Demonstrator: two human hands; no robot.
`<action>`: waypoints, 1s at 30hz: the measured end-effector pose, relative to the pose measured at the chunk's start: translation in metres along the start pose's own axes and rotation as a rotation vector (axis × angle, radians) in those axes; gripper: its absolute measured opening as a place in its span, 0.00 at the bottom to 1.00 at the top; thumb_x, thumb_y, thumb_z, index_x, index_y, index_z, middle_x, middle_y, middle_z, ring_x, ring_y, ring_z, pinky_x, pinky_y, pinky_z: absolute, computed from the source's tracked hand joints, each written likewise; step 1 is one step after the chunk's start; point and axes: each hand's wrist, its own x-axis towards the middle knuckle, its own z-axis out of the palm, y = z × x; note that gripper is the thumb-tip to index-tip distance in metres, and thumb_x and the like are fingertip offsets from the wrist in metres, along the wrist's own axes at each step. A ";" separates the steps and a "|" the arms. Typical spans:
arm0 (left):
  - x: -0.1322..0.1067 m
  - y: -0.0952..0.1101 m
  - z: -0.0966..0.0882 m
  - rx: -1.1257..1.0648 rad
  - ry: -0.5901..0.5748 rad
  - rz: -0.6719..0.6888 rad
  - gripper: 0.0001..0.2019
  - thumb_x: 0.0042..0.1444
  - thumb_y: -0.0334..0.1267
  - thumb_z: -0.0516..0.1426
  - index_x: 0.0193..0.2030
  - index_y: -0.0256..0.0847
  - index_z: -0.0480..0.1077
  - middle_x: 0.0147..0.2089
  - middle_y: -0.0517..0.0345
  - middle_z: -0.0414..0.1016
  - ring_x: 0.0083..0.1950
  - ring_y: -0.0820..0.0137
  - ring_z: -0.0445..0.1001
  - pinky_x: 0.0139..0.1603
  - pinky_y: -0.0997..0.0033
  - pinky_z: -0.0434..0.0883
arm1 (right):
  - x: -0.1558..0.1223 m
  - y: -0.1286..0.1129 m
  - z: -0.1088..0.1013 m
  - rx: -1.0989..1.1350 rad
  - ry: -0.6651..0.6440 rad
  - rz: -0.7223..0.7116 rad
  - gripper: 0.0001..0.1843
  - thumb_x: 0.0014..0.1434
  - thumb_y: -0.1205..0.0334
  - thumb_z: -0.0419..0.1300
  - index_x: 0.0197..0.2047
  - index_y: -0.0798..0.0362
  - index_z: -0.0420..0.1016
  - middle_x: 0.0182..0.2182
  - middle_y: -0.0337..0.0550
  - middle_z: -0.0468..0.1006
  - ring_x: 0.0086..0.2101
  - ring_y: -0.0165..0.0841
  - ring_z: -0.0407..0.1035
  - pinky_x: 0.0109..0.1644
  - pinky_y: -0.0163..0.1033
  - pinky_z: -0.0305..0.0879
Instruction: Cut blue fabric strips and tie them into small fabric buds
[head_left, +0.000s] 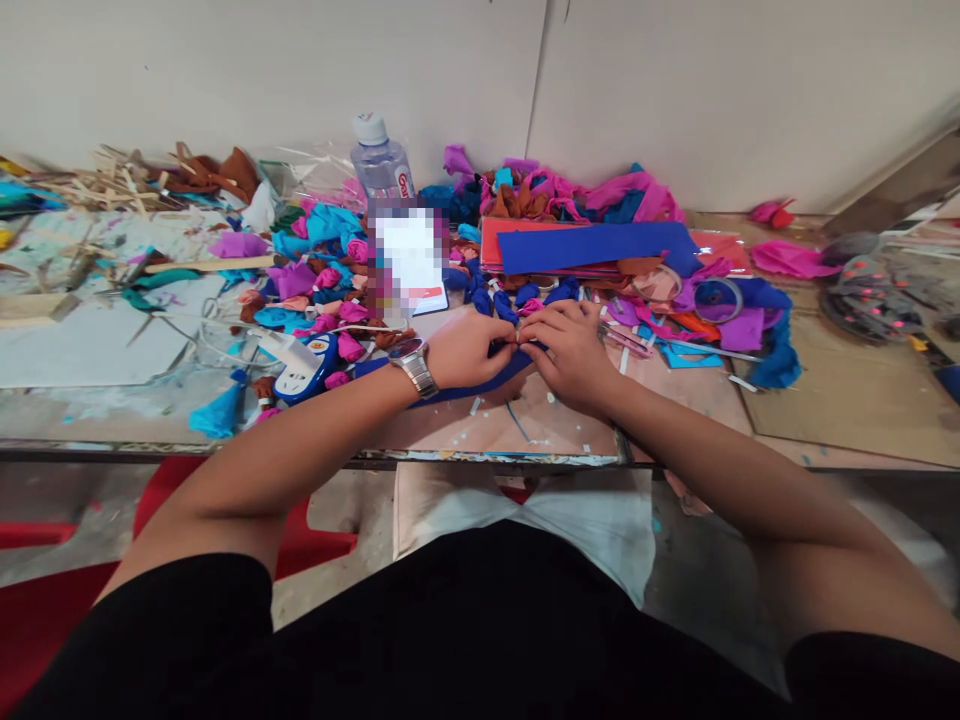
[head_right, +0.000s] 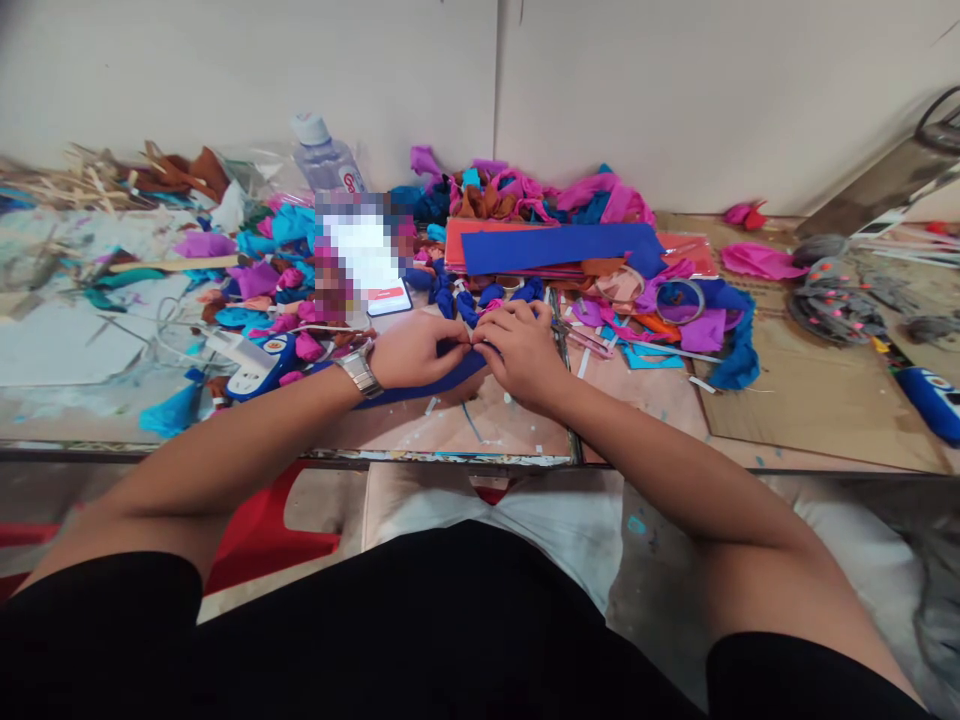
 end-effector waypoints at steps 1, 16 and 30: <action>0.000 0.000 0.000 0.008 0.003 0.006 0.14 0.68 0.41 0.55 0.40 0.41 0.82 0.34 0.53 0.84 0.33 0.66 0.78 0.36 0.66 0.64 | 0.000 0.000 0.000 0.002 -0.006 -0.001 0.09 0.76 0.58 0.58 0.48 0.47 0.80 0.54 0.44 0.86 0.58 0.50 0.70 0.62 0.60 0.51; 0.002 -0.006 0.001 0.114 -0.034 0.146 0.16 0.73 0.40 0.50 0.46 0.39 0.80 0.41 0.48 0.85 0.41 0.62 0.83 0.40 0.64 0.68 | 0.003 0.006 0.002 0.207 -0.023 0.021 0.05 0.71 0.61 0.59 0.43 0.47 0.78 0.50 0.47 0.85 0.54 0.49 0.72 0.60 0.58 0.58; 0.001 -0.007 0.006 0.047 -0.039 0.076 0.16 0.72 0.42 0.52 0.44 0.40 0.80 0.39 0.50 0.86 0.38 0.62 0.82 0.40 0.63 0.66 | 0.003 0.016 0.006 0.244 0.009 -0.053 0.04 0.71 0.59 0.61 0.43 0.48 0.77 0.49 0.49 0.85 0.52 0.49 0.75 0.58 0.57 0.64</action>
